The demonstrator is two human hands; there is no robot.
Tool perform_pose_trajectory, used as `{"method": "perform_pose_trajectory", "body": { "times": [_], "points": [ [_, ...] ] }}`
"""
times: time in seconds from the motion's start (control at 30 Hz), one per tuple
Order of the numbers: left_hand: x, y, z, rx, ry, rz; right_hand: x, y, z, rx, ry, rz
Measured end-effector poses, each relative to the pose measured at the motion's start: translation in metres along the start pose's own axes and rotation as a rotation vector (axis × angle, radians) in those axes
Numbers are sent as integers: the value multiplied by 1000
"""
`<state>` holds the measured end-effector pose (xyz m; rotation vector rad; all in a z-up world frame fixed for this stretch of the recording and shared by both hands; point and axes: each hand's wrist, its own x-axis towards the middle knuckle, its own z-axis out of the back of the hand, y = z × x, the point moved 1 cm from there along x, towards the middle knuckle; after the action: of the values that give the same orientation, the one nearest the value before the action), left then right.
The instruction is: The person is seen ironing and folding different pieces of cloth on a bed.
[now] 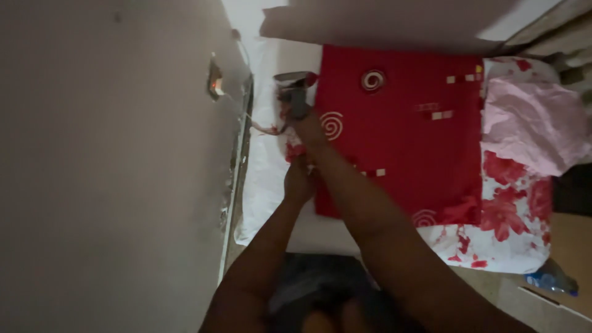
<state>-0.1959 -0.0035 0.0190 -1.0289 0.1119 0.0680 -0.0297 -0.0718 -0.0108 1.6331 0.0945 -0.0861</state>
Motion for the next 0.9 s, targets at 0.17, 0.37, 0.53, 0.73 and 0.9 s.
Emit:
{"method": "perform_pose_trajectory", "body": {
  "times": [0.17,0.37,0.53,0.73,0.9],
  "points": [
    [16,37,-29,-157,-64,-119,-27,49,13,168,263,186],
    [49,77,-66,280,-11,96,-44,34,100,-603,195,123],
    [69,78,-75,244,-104,53,-127,-39,359,-883,-254,153],
    [79,64,-86,118,-249,-118,-223,-65,553,-1359,-688,-187],
    [67,20,-74,-63,-173,-38,-181,-110,559,-1443,-648,-302]
  ]
}}
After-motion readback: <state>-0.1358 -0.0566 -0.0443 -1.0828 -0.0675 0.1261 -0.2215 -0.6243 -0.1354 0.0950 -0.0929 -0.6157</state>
